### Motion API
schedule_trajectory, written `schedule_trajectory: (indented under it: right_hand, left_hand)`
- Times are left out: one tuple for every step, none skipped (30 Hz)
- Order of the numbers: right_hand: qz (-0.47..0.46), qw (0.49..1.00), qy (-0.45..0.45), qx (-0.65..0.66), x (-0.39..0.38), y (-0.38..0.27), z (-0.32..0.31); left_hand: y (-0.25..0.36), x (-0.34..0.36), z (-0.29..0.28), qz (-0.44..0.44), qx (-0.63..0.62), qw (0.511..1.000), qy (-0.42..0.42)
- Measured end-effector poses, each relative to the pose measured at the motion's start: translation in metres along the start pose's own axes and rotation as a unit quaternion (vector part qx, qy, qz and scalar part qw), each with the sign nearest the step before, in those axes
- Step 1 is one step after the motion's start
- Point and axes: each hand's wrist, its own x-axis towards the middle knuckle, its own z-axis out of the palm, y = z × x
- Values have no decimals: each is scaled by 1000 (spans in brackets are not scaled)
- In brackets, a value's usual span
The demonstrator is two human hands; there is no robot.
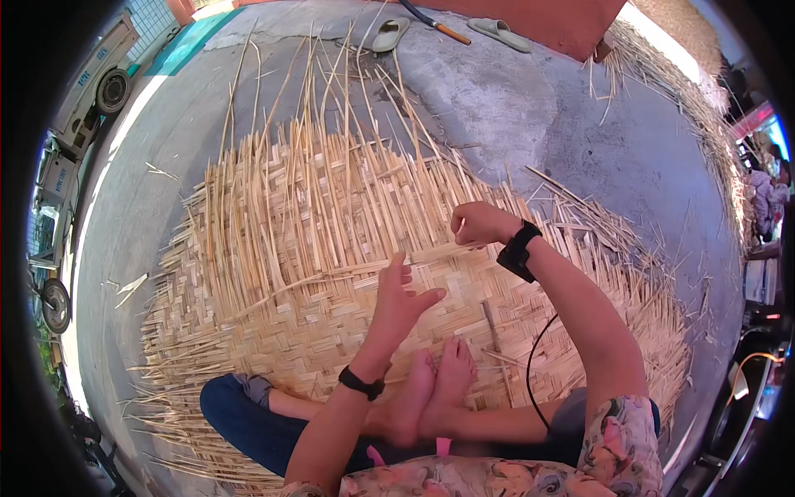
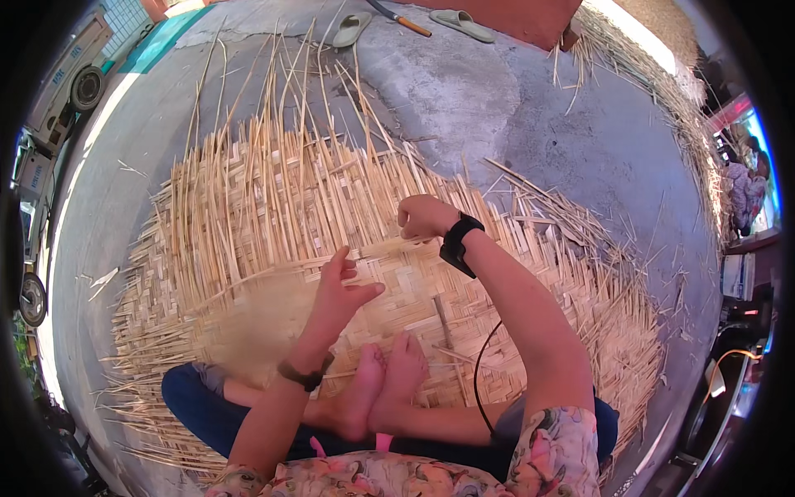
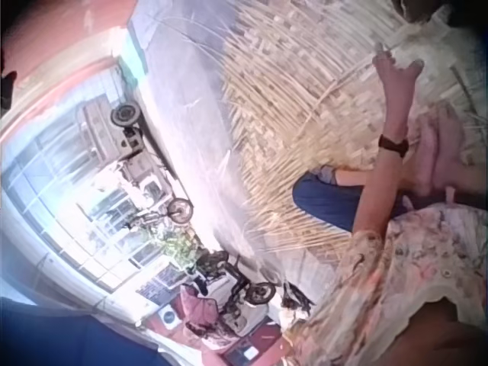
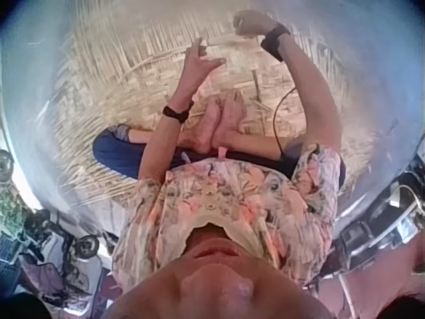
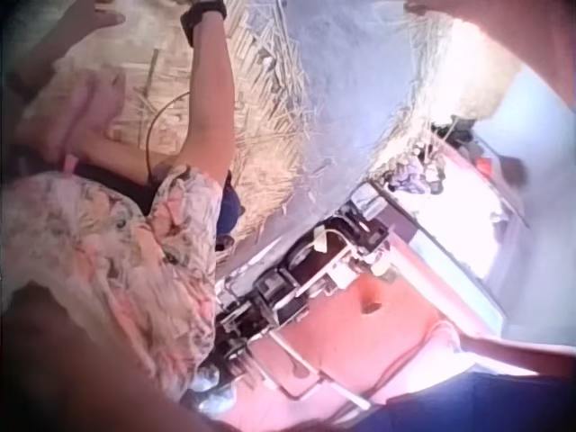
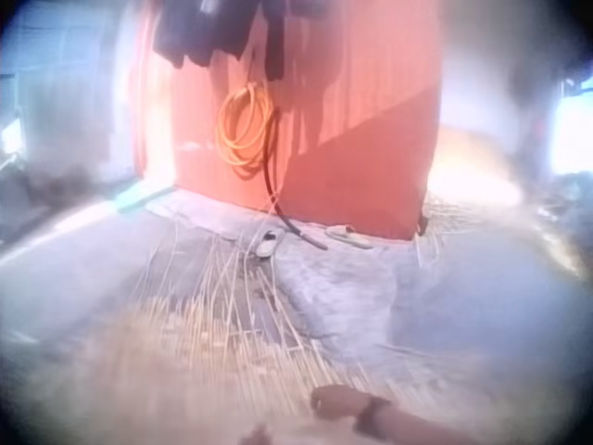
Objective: Weaving a mat using bamboo or straw strips.
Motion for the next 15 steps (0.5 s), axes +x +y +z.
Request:
schedule_trajectory:
  right_hand:
    - [-23, 993, 17, 113, -11, -11, -3]
    - [-20, 993, 19, 112, -17, -22, -3]
    - [-53, 960, -16, 276, -28, -35, 7]
    - [-106, 902, -33, 418, -22, -47, 1]
    - [-108, 903, -29, 414, -7, -35, 0]
    - [-107, 914, -17, 390, 11, -1, 0]
    - [-109, 921, -20, 373, 26, 21, 7]
    - [-41, 953, 25, 298, 40, 17, 19]
    - [-39, 953, 24, 300, 55, 25, 29]
    - [-24, 987, 127, 94, 70, 44, 39]
    - [-14, 970, 215, -115, 83, 53, 48]
    - [-15, 972, 207, -112, 91, 50, 55]
    - [-22, 974, 223, -23, 96, 46, 56]
    - [-26, 969, 238, 64, 97, 43, 56]
    - [-30, 970, 233, 66, 97, 29, 54]
  left_hand:
    - [9, 20, 11, 139, 265, 953, 55]
    - [14, 34, 14, 265, 505, 814, 111]
    - [4, 35, 7, 244, 505, 822, 101]
    - [-2, 55, -17, 187, 397, 891, 118]
    - [-5, 73, -27, 132, 275, 945, 121]
    - [2, 82, -13, 92, 42, 988, 114]
    - [2, 84, -10, 90, 41, 989, 107]
    - [2, 81, -19, 76, -21, 993, 86]
    - [5, 79, -22, 63, -87, 993, 58]
    - [9, 81, -16, 59, -91, 993, 49]
    - [10, 81, -16, 75, -85, 993, 39]
    - [9, 80, -20, 89, -79, 992, 33]
    - [13, 77, -21, 84, -81, 993, 34]
    - [19, 75, -21, 79, -88, 993, 27]
    - [23, 73, -27, 76, -90, 993, 28]
